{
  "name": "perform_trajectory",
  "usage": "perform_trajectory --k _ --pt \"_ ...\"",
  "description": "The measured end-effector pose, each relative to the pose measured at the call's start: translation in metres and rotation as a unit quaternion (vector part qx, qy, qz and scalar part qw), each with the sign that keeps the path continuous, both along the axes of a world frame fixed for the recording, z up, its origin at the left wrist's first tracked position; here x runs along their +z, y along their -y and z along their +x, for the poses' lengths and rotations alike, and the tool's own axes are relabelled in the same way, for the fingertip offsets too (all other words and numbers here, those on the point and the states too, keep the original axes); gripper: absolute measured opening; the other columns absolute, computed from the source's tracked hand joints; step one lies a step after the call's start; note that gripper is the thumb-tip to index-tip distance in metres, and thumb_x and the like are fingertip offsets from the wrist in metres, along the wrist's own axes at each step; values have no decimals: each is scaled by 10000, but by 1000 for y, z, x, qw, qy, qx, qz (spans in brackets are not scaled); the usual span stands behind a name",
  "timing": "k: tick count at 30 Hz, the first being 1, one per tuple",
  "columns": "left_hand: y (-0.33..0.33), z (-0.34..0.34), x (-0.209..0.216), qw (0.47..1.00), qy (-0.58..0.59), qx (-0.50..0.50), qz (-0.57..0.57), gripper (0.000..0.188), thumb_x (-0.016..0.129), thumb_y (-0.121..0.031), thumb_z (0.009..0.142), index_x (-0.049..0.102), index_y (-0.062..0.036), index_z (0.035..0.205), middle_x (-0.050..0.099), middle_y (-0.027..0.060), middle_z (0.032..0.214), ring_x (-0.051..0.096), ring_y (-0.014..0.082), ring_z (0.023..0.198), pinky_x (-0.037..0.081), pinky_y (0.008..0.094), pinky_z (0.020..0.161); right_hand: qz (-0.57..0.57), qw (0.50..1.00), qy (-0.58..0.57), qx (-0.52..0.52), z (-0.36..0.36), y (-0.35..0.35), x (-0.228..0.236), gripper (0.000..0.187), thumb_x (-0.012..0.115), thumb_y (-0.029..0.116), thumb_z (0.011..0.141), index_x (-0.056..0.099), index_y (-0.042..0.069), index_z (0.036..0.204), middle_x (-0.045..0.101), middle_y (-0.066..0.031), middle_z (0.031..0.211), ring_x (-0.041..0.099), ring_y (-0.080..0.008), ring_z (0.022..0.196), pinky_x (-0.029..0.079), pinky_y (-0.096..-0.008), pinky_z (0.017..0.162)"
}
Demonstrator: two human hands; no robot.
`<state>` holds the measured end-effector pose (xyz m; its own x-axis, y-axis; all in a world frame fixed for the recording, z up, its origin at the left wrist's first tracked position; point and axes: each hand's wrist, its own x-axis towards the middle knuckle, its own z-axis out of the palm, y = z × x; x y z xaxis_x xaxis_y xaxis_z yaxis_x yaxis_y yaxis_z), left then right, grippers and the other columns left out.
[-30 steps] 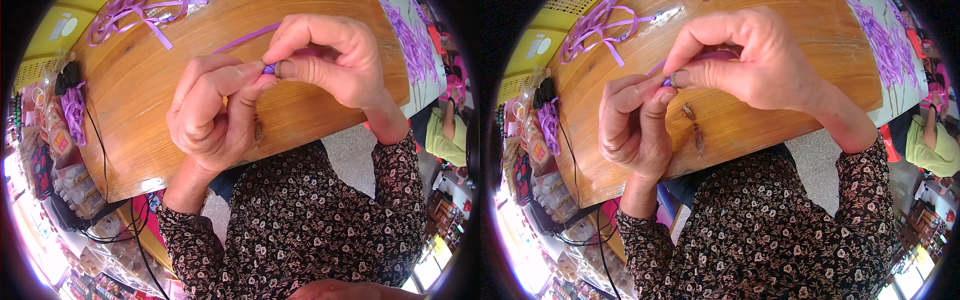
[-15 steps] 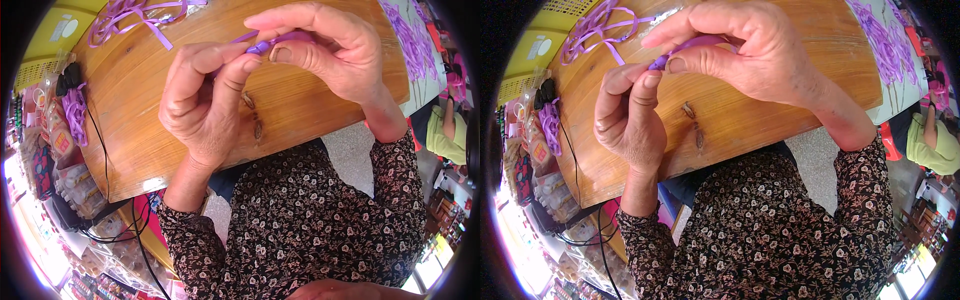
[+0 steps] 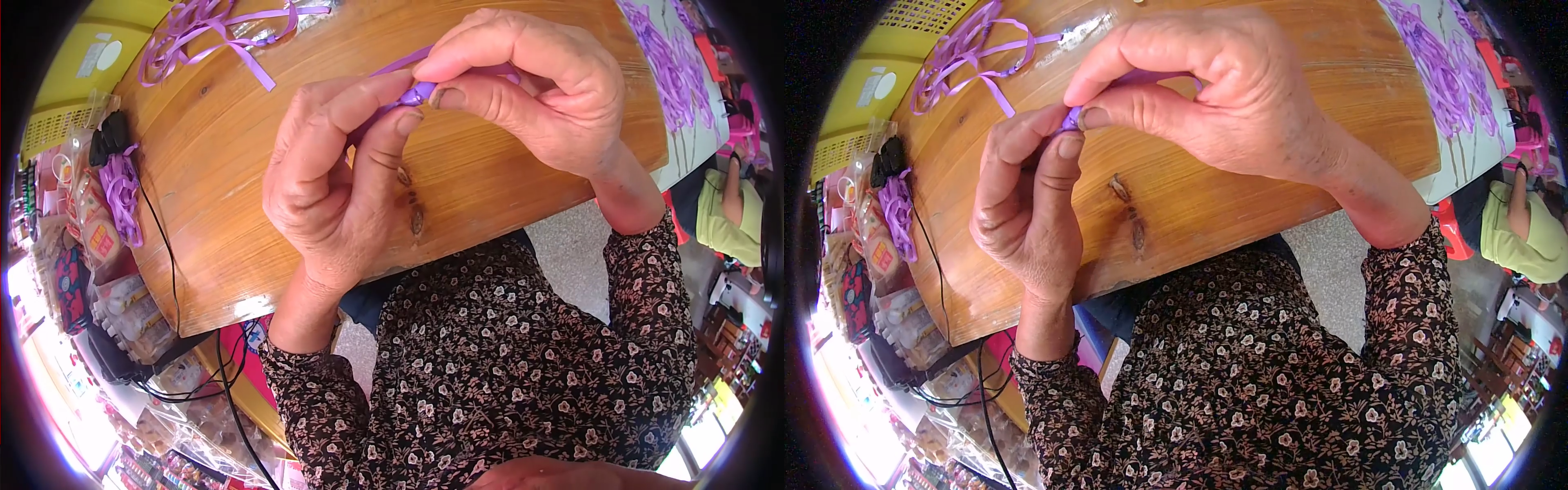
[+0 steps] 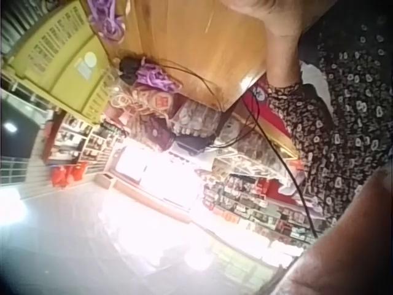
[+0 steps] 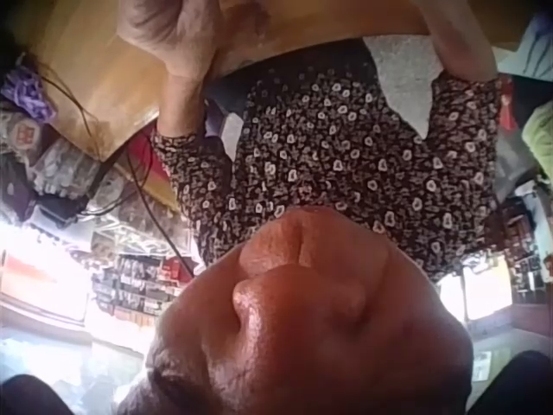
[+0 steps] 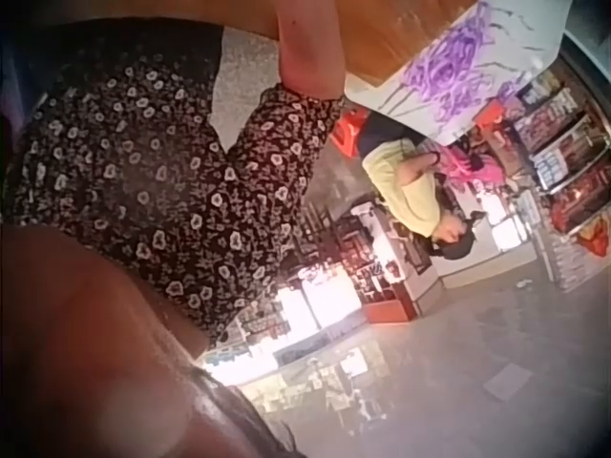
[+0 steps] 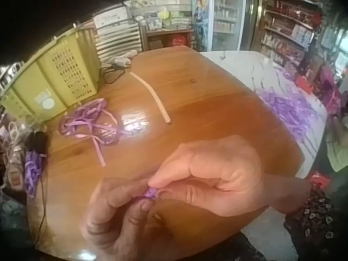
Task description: The recorder is folding and tying purple ribbons to create small decorative ornaments at a table.
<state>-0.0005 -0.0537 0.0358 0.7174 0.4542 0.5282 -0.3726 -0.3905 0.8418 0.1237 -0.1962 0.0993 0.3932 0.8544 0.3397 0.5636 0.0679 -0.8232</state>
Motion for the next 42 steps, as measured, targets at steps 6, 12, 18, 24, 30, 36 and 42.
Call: perform_trajectory --k 6,12,18,24,30,36,42 --pt "-5 3 -4 998 30 7 60 181 695 35 749 673 -1 925 617 67 823 556 117 704 441 209 607 -10 1000 25 9 0 0 2 213 670 -37 774 655 12 981 662 -109 872 657 -214 766 500 -260 617" --pt "-4 0 1 997 3 31 72 151 699 28 749 661 4 893 619 72 802 555 124 671 444 215 582 -15 997 76 -14 0 -2 0 248 684 -27 762 657 16 1005 660 -110 838 655 -215 736 494 -263 587" --pt "-3 0 -2 997 5 42 71 127 702 25 746 655 -1 861 619 72 769 549 120 644 439 217 565 -23 996 81 -16 -2 -4 4 223 694 -21 750 665 11 969 656 -113 836 645 -217 712 494 -271 579" --pt "-2 -4 1 998 -49 14 30 93 687 36 758 648 -4 832 551 32 683 483 98 583 384 201 524 21 982 186 -13 -4 -3 1 192 692 -20 713 659 -13 902 640 -110 825 616 -211 677 473 -278 577" --pt "-3 -3 -3 997 -50 -11 -49 88 685 42 756 640 1 818 524 21 664 455 85 567 362 199 521 52 968 244 -4 -4 -6 -8 186 679 -21 691 645 -24 874 619 -117 800 592 -223 656 453 -293 564" --pt "-2 2 -9 982 58 63 165 139 668 92 725 619 6 822 521 55 667 493 138 553 388 236 490 60 977 206 0 -5 -8 -9 165 661 -31 701 632 -26 863 605 -120 781 578 -240 646 447 -306 555" --pt "-2 6 -14 935 82 109 328 180 648 58 684 618 -2 852 510 62 676 508 180 544 410 277 469 220 922 314 47 26 -30 -50 94 647 -12 761 621 -3 851 599 -105 756 582 -259 645 451 -311 555"
